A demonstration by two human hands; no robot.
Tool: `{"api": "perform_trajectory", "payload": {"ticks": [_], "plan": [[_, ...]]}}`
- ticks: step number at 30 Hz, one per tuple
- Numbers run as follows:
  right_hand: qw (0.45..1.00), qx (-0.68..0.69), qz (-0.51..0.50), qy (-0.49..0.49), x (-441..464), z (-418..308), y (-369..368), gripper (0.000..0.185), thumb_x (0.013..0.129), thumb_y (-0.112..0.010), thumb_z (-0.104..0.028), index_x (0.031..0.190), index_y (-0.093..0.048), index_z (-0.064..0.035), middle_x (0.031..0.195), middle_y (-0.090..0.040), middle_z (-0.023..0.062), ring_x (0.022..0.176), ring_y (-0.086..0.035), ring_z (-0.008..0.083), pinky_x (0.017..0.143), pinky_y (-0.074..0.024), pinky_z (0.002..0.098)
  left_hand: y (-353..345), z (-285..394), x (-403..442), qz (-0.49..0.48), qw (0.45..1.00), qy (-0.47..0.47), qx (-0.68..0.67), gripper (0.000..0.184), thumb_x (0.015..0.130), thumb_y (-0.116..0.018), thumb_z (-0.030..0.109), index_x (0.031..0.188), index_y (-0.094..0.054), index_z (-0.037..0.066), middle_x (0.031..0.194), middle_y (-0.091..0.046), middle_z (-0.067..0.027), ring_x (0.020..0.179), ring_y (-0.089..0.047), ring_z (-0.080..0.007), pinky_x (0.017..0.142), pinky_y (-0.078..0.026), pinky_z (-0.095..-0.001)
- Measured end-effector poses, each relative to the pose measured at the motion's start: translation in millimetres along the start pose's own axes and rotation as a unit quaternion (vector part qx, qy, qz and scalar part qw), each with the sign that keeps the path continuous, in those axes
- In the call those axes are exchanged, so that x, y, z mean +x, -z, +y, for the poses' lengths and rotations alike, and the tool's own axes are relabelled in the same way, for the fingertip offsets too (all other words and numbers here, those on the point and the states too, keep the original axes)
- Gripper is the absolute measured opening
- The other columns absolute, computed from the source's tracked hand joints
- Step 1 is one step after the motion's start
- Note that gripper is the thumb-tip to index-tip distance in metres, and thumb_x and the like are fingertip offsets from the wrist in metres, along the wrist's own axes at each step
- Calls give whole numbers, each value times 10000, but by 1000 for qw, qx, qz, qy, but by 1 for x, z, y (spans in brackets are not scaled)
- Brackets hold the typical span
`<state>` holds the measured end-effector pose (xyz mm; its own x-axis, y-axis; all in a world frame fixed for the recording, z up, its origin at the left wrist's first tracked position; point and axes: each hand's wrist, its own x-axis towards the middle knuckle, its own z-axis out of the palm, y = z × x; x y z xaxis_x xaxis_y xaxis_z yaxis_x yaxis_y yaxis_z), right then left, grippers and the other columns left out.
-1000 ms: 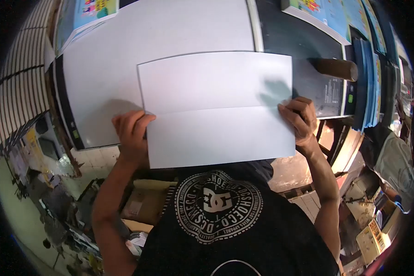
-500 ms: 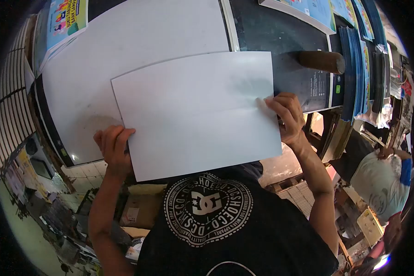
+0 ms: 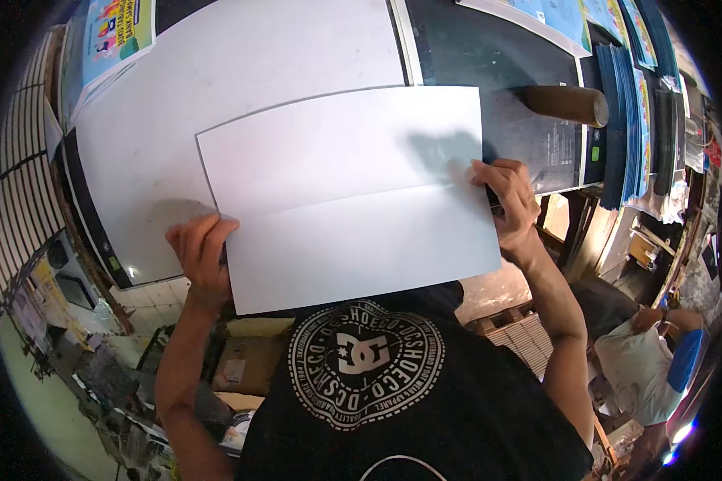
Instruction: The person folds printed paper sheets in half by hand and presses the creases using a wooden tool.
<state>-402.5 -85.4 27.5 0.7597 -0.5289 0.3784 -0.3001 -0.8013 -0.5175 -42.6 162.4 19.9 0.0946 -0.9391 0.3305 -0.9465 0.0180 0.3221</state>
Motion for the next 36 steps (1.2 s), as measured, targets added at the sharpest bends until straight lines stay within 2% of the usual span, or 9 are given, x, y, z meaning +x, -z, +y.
{"api": "perform_trajectory", "payload": {"ticks": [11, 14, 17, 20, 24, 25, 28, 31, 36], "plan": [[995, 18, -31, -93, 8, -7, 8, 532, 704, -749, -85, 1209, -654, 53, 855, -653, 108, 784, -604, 250, 713, -509, 354, 11, 4, 21, -57, 997, 50, -23, 233, 711, -747, 113, 926, -678, 53, 977, -648, -106, 937, -619, -262, 914, -415, -426], [991, 34, -55, -114, 11, -5, 11, 524, 707, -758, -107, 1194, -658, 59, 854, -650, 122, 767, -605, 256, 699, -508, 353, 12, 3, 30, -78, 994, 68, -31, 201, 740, -685, 211, 875, -671, 63, 889, -602, -47, 870, -591, -210, 873, -351, -377], [988, 57, -68, -129, 17, -2, 13, 507, 703, -772, -109, 1172, -665, 53, 838, -644, 125, 740, -611, 257, 682, -506, 345, 17, 4, 41, -117, 984, 112, -69, 184, 729, -691, 210, 861, -671, 84, 862, -581, -36, 859, -570, -208, 880, -336, -381], [981, 76, -81, -161, 21, 0, 13, 461, 719, -787, -109, 1141, -675, 39, 810, -634, 112, 706, -620, 245, 652, -504, 329, 21, -4, 45, -188, 970, 144, -48, 187, 675, -754, 90, 837, -662, 105, 880, -602, -39, 862, -585, -253, 864, -412, -417], [967, 86, -92, -223, 29, -2, 8, 404, 754, -820, -133, 1105, -686, 17, 768, -620, 72, 674, -622, 207, 611, -507, 314, 27, 2, 66, -213, 954, 198, -68, 241, 679, -822, 190, 815, -649, 91, 871, -558, -53, 927, -543, -276, 859, -400, -433], [959, 94, -104, -244, 32, -3, 11, 456, 734, -886, -196, 1090, -688, 8, 798, -661, 79, 730, -673, 207, 633, -537, 320, 30, 0, 65, -256, 940, 219, -49, 338, 716, -850, 234, 955, -661, 88, 903, -560, -53, 976, -533, -298, 884, -405, -439], [955, 89, -99, -264, 35, -4, 10, 530, 679, -930, -263, 1064, -686, 7, 886, -711, 124, 799, -720, 228, 673, -568, 333, 27, -5, 56, -228, 941, 237, -75, 484, 744, -863, 240, 1136, -627, 85, 981, -599, -60, 1016, -529, -313, 931, -405, -454], [941, 99, -124, -298, 47, -7, 9, 566, 660, -935, -286, 1049, -672, 29, 950, -737, 159, 855, -740, 227, 709, -582, 337, 22, 2, 72, -217, 928, 295, -70, 387, 726, -880, 280, 1024, -715, 97, 1042, -614, -48, 1049, -518, -253, 927, -303, -425], [944, 118, -110, -286, 54, -11, 13, 559, 669, -932, -275, 1061, -670, 25, 953, -743, 163, 842, -745, 222, 715, -580, 332, 22, -1, 71, -202, 930, 291, -98, 366, 724, -883, 279, 1003, -715, 112, 1019, -615, -32, 1006, -542, -241, 912, -305, -419]]}}
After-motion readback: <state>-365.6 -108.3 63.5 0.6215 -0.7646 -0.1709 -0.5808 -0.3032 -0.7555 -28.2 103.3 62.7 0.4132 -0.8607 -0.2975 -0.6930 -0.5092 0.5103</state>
